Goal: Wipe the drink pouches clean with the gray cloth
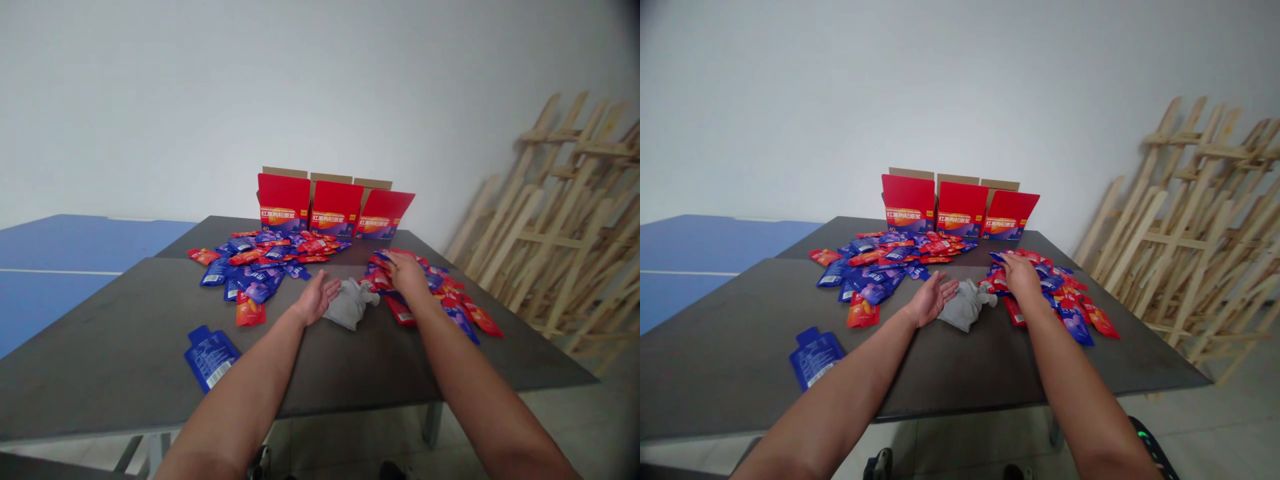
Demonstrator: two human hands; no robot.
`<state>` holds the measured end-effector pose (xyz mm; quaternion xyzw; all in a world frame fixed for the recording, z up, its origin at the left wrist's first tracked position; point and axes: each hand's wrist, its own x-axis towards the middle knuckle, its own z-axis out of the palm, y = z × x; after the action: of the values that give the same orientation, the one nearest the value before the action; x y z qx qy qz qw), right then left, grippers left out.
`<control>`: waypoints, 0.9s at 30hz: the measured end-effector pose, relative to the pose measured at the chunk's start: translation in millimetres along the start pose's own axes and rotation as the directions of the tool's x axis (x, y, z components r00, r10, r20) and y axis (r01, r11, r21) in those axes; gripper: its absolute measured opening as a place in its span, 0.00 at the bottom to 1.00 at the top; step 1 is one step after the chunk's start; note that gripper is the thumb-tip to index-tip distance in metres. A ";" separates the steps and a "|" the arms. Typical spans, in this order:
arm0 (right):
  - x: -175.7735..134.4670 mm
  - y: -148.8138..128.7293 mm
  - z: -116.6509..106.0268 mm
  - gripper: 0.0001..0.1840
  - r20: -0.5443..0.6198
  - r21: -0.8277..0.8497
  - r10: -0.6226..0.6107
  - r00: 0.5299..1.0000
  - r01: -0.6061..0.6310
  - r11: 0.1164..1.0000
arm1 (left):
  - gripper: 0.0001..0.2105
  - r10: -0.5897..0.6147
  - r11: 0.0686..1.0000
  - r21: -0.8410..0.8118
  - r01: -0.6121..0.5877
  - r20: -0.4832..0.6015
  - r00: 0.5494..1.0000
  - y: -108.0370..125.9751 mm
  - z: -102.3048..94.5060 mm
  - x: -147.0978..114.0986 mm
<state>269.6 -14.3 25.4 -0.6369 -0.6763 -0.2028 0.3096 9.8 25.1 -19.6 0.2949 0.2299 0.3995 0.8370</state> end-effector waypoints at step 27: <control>31.5 8.8 26.7 0.12 0.315 -0.104 0.002 0.949 0.032 0.994 | 0.18 0.049 0.978 0.197 -0.066 0.090 0.995 -16.7 -9.0 5.6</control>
<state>274.1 27.7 26.3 -0.6716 -0.7099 -0.1371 0.1617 16.4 23.9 -38.2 0.4005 0.2245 0.3859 0.8002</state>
